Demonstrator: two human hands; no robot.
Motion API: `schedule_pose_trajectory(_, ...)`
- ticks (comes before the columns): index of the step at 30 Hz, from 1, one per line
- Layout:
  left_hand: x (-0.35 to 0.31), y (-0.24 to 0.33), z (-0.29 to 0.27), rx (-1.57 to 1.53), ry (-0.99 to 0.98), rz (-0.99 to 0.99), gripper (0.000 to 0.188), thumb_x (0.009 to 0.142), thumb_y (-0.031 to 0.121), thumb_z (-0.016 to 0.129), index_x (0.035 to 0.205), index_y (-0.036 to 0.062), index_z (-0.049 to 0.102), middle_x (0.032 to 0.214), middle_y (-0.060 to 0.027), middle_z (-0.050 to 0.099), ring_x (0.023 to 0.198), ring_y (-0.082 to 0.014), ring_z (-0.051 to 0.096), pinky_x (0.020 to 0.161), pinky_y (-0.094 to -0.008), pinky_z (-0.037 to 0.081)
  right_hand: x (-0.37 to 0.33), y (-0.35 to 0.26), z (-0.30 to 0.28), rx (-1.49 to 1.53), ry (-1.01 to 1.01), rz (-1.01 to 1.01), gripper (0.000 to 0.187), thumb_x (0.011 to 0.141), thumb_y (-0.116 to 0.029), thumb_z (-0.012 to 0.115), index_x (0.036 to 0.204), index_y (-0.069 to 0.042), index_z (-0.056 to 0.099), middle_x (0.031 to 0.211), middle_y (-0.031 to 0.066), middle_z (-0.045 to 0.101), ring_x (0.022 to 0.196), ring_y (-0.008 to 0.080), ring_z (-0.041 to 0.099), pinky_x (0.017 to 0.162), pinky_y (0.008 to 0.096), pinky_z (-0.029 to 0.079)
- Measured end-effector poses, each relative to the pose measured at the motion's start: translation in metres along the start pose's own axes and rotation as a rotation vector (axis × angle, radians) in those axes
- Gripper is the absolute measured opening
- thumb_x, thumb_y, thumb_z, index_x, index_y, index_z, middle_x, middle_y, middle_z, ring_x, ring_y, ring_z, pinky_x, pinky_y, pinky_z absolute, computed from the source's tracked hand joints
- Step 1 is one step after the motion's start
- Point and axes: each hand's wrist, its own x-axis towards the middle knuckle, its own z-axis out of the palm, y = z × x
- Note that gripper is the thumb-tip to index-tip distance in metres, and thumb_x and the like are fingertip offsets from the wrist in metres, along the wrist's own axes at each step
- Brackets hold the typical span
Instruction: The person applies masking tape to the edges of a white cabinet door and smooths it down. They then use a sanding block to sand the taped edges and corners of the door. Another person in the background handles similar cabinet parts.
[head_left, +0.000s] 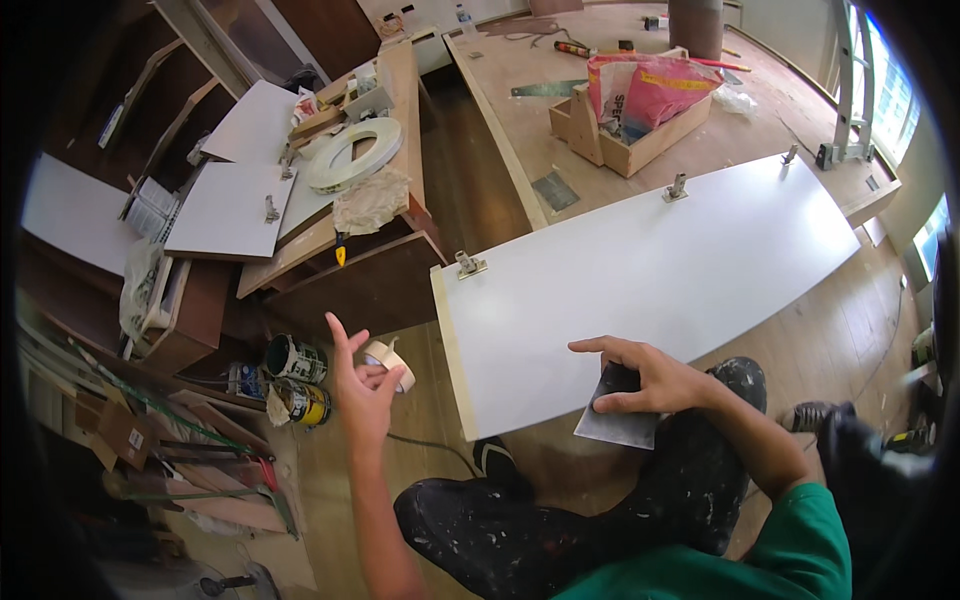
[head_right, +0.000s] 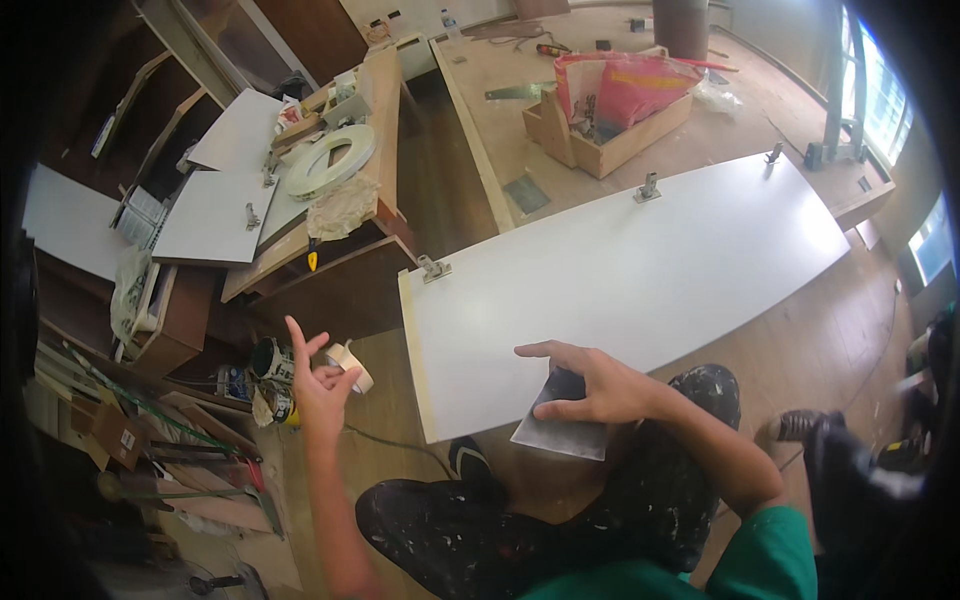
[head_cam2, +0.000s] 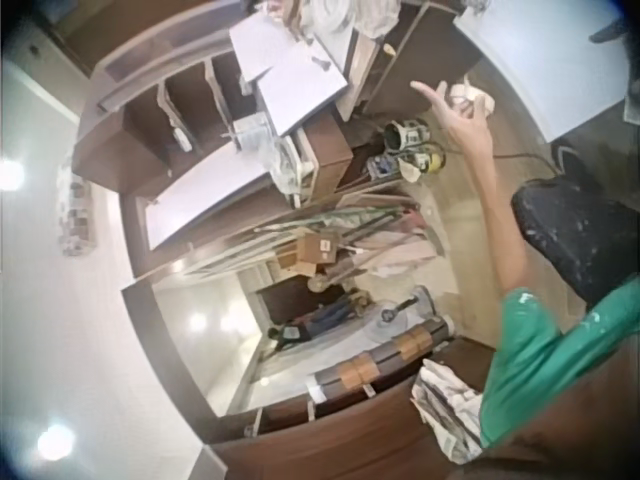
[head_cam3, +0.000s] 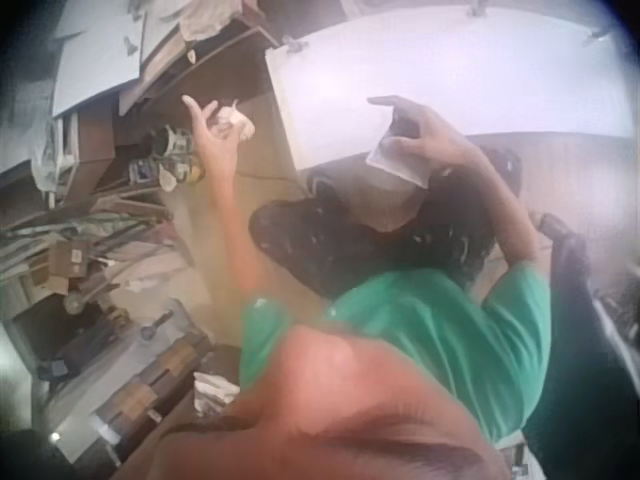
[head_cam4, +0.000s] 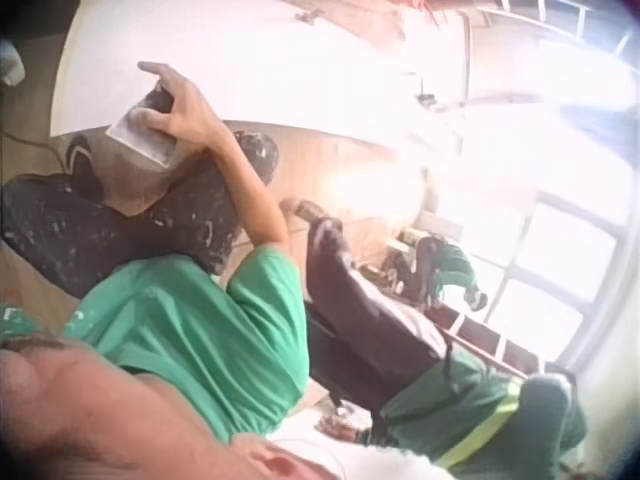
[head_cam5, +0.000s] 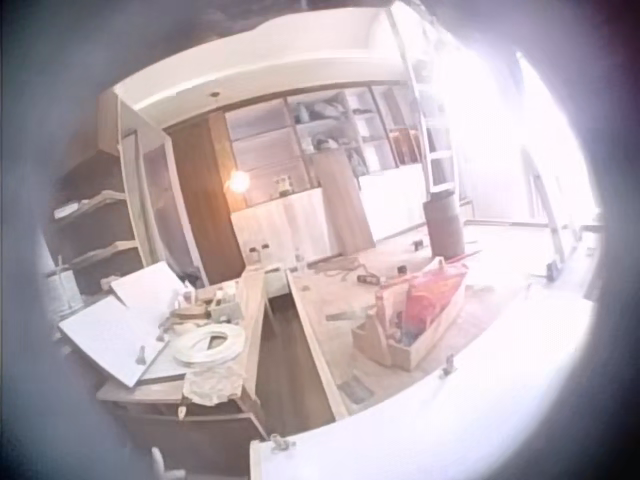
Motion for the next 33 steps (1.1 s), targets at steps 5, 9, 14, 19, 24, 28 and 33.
schedule_pose_trajectory(5,0.107,0.008,0.03,0.187,-0.011,0.122,0.111,0.078,-0.017,0.068,0.164,0.0189,0.007,0.138,-0.0196,0.053,0.082,-0.0152,0.064,0.075,-0.0272,0.057,0.011,0.044,-0.012,0.099,0.135,0.005,0.076,0.083,-0.03,0.081,0.145,-0.003,0.047,0.134,0.0247,0.059,0.125,0.0374,0.058,0.108,0.0414,0.044)
schedule_pose_trajectory(9,0.207,0.007,0.046,0.555,-0.039,0.259,0.106,0.08,-0.016,0.067,0.164,0.0198,0.013,0.134,-0.0195,0.056,0.085,-0.0198,0.063,0.076,-0.0305,0.056,0.021,0.042,-0.034,0.094,-0.036,0.029,0.082,0.082,-0.034,0.081,0.148,-0.003,0.044,0.118,0.0228,0.064,0.108,0.0373,0.062,0.098,0.0434,0.048)
schedule_pose_trajectory(14,0.312,-0.02,0.061,0.817,-0.208,0.395,0.104,0.081,-0.015,0.066,0.164,0.0206,0.014,0.125,-0.0181,0.057,0.086,-0.028,0.062,0.079,-0.0379,0.052,0.035,0.043,-0.072,-0.049,-0.167,0.15,0.085,0.081,-0.035,0.08,0.151,-0.006,0.041,0.106,0.0201,0.064,0.101,0.0351,0.062,0.091,0.0434,0.05)
schedule_pose_trajectory(19,0.36,-0.022,0.049,0.841,-0.38,0.254,0.104,0.081,-0.016,0.064,0.164,0.0243,0.015,0.117,-0.0183,0.055,0.088,-0.0338,0.061,0.081,-0.0435,0.05,0.047,0.039,-0.053,0.161,0.122,0.191,0.082,0.08,-0.032,0.081,0.149,-0.008,0.044,0.11,0.0208,0.064,0.102,0.0359,0.062,0.094,0.0446,0.049)
schedule_pose_trajectory(24,0.402,-0.015,0.023,0.823,-0.423,0.247,0.1,0.081,-0.015,0.061,0.163,0.022,0.016,0.123,-0.0193,0.055,0.096,-0.0373,0.062,0.084,-0.0473,0.05,0.046,-0.05,-0.045,0.222,0.272,0.423,0.08,0.08,-0.032,0.081,0.147,-0.005,0.046,0.129,0.0243,0.061,0.119,0.0398,0.06,0.102,0.0431,0.048)
schedule_pose_trajectory(28,0.457,-0.077,0.0,0.942,-0.398,0.273,0.095,0.082,-0.012,0.061,0.162,0.0172,0.02,0.121,-0.0203,0.055,0.099,-0.0398,0.062,0.088,-0.048,0.051,0.029,-0.119,-0.03,0.155,0.355,0.441,0.082,0.08,-0.03,0.082,0.148,-0.005,0.044,0.12,0.0205,0.062,0.108,0.0353,0.06,0.098,0.0415,0.048)
schedule_pose_trajectory(33,0.469,-0.083,0.008,0.98,-0.47,0.1,0.09,0.082,-0.007,0.063,0.16,0.0132,0.023,0.133,-0.0237,0.052,0.114,-0.0411,0.06,0.095,-0.047,0.051,0.003,-0.201,-0.016,0.153,0.397,0.741,0.077,0.083,-0.027,0.078,0.148,-0.006,0.042,0.133,0.0234,0.059,0.123,0.0407,0.058,0.105,0.0443,0.046)
